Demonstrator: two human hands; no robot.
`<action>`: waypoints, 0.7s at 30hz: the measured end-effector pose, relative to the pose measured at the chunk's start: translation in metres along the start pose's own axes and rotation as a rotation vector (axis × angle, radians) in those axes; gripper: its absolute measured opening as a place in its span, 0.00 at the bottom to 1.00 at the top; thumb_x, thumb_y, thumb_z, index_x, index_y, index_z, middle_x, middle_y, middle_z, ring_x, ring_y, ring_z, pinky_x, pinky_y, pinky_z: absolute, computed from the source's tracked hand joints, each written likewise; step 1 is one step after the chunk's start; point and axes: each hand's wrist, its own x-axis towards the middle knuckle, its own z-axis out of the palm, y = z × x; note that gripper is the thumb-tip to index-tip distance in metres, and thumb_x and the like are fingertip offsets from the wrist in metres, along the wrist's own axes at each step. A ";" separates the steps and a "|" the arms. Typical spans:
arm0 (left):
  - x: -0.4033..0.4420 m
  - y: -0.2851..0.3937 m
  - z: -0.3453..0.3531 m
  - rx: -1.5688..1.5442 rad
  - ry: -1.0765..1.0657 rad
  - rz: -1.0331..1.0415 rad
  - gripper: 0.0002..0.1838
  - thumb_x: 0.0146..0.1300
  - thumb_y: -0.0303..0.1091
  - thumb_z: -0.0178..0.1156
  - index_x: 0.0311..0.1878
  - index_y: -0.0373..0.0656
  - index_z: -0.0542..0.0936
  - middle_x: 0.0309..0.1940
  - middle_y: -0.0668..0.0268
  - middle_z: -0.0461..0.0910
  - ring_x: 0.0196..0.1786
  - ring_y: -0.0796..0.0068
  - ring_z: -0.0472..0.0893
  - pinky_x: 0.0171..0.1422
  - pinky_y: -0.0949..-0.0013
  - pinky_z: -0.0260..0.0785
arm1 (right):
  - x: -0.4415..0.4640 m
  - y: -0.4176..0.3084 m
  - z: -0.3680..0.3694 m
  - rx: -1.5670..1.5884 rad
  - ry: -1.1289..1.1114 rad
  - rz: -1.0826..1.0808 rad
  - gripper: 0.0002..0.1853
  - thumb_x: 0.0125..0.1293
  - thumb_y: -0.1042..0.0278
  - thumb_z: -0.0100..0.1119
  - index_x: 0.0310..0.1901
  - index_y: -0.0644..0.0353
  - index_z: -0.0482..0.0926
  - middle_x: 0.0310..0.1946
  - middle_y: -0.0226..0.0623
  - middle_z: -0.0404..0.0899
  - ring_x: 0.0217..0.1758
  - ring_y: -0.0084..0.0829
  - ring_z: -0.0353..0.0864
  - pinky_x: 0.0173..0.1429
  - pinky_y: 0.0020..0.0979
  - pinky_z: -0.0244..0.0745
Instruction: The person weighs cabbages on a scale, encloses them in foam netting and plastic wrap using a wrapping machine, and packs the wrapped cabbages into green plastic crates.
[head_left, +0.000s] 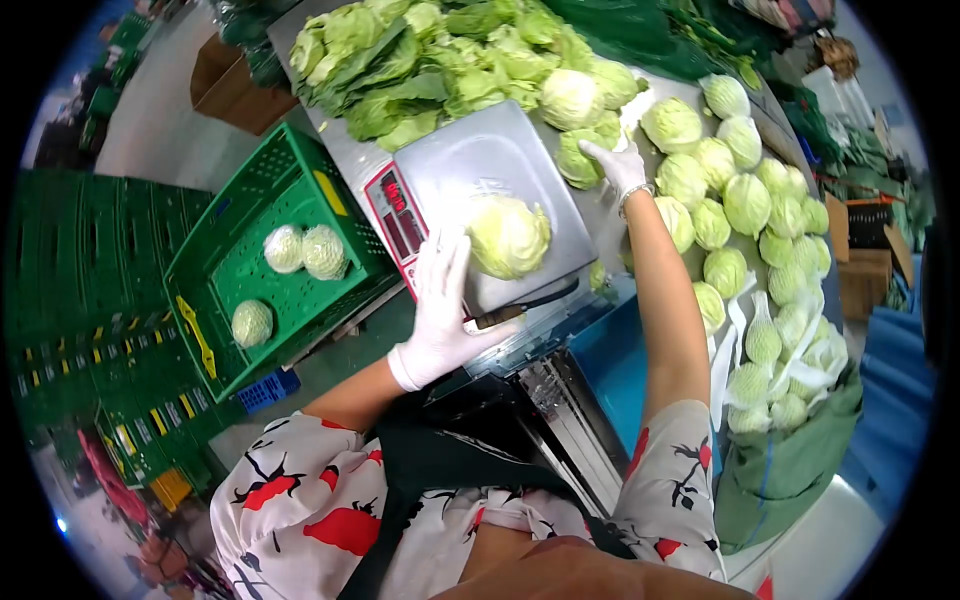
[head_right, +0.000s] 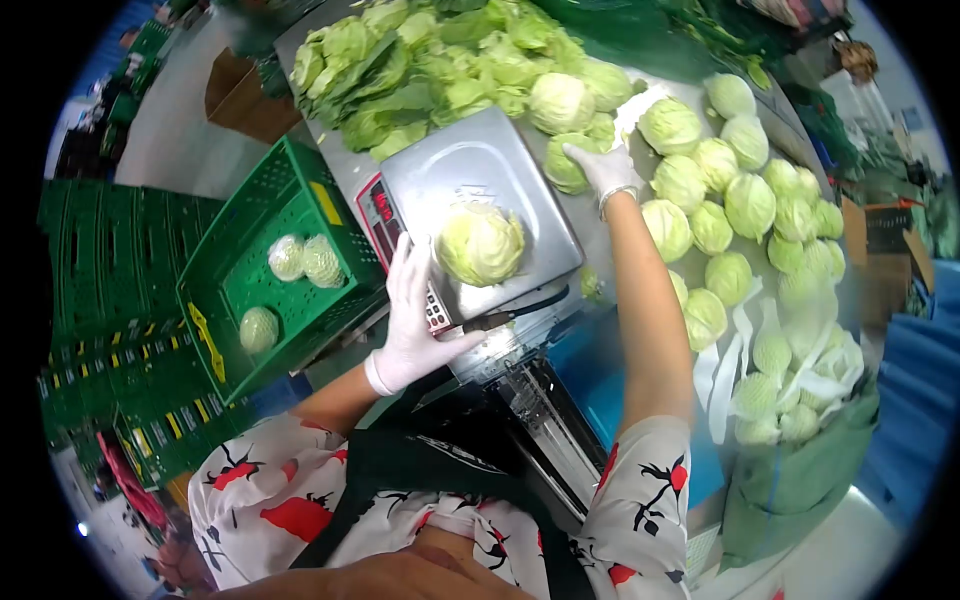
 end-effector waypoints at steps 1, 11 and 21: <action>-0.002 0.001 0.002 -0.018 0.019 -0.011 0.68 0.37 0.41 0.83 0.78 0.35 0.48 0.77 0.44 0.51 0.80 0.36 0.48 0.80 0.43 0.44 | 0.010 0.004 0.019 -0.002 0.057 -0.012 0.57 0.43 0.38 0.79 0.64 0.79 0.68 0.62 0.58 0.75 0.65 0.45 0.77 0.69 0.35 0.70; -0.005 -0.003 -0.003 -0.077 0.057 -0.097 0.63 0.44 0.43 0.79 0.77 0.31 0.50 0.76 0.41 0.51 0.80 0.42 0.49 0.81 0.49 0.45 | -0.017 -0.001 -0.013 1.129 -0.453 0.511 0.33 0.61 0.36 0.60 0.62 0.48 0.75 0.62 0.39 0.76 0.64 0.41 0.76 0.62 0.54 0.75; 0.036 0.005 0.018 -0.060 0.143 -0.063 0.64 0.46 0.46 0.78 0.77 0.29 0.47 0.75 0.37 0.50 0.79 0.39 0.49 0.81 0.48 0.44 | -0.133 0.002 -0.122 1.330 -0.567 0.182 0.33 0.69 0.41 0.56 0.68 0.53 0.69 0.65 0.41 0.73 0.66 0.44 0.75 0.63 0.53 0.75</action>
